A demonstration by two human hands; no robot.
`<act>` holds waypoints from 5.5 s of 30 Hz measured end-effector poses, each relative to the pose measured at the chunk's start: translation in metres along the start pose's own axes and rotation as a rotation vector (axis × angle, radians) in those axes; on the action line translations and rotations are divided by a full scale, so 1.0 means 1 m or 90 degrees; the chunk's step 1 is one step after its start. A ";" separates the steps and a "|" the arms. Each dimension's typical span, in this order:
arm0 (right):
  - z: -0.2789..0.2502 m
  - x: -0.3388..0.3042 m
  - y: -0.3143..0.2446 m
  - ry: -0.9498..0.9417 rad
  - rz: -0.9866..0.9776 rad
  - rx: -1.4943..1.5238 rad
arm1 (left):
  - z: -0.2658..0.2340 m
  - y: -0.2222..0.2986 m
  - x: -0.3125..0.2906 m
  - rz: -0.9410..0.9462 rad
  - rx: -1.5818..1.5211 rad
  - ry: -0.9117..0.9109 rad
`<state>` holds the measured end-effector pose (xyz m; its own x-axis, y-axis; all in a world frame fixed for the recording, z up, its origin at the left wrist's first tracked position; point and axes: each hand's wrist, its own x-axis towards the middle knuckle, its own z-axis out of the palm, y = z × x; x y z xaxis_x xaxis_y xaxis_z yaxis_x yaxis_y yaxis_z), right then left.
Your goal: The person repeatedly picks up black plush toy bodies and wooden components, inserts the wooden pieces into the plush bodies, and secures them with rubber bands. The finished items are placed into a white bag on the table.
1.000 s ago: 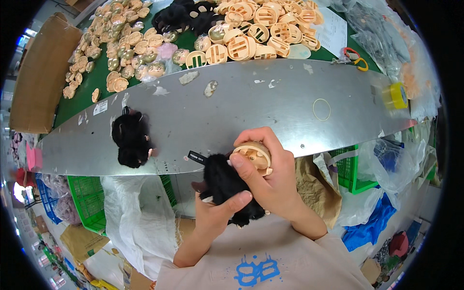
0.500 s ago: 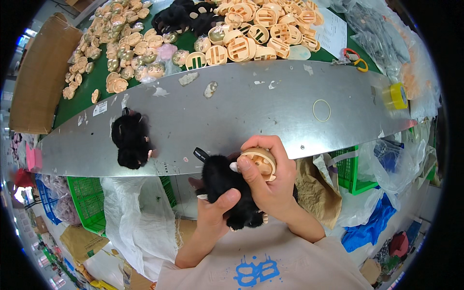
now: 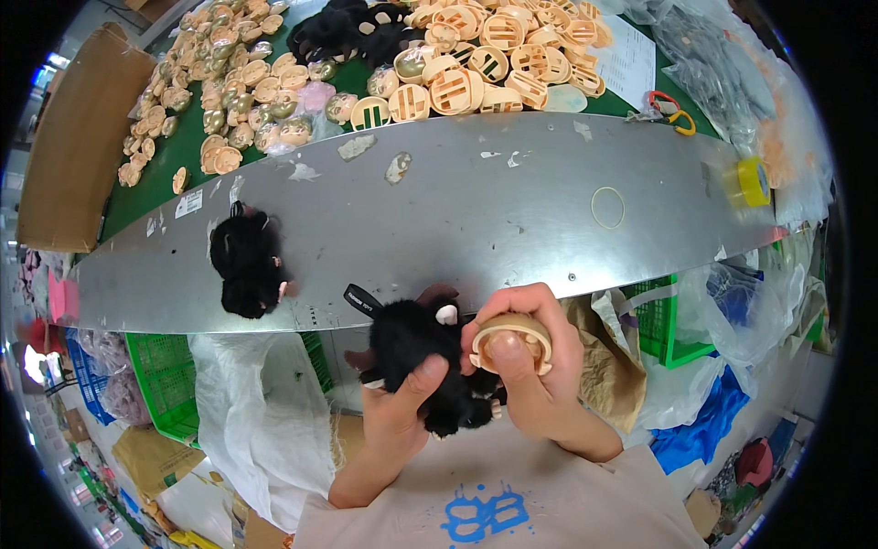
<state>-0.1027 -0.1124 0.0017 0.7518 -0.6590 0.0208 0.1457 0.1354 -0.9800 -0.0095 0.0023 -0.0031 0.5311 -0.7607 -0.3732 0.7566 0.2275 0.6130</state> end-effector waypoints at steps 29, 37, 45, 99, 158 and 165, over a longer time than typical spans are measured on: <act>0.000 -0.003 0.008 -0.044 -0.168 -0.199 | -0.002 0.001 -0.011 0.059 0.042 0.045; -0.004 -0.001 0.007 -0.051 -0.131 -0.184 | 0.000 0.000 -0.008 0.050 0.067 0.042; -0.003 0.010 0.025 0.003 -0.292 -0.363 | -0.017 -0.019 -0.007 0.157 0.319 0.167; -0.035 0.028 0.039 -0.102 -0.377 -0.330 | -0.020 -0.001 0.012 -0.013 0.268 -0.041; -0.060 0.006 0.034 -0.318 0.329 0.360 | -0.007 0.007 0.022 0.048 0.332 -0.240; -0.043 0.008 -0.002 -0.186 -0.047 -0.174 | -0.017 -0.003 0.036 0.169 0.370 -0.263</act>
<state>-0.1246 -0.1500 -0.0043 0.9026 -0.4160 0.1105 0.0603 -0.1319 -0.9894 0.0138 -0.0153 -0.0303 0.3954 -0.9166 0.0592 0.2396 0.1651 0.9567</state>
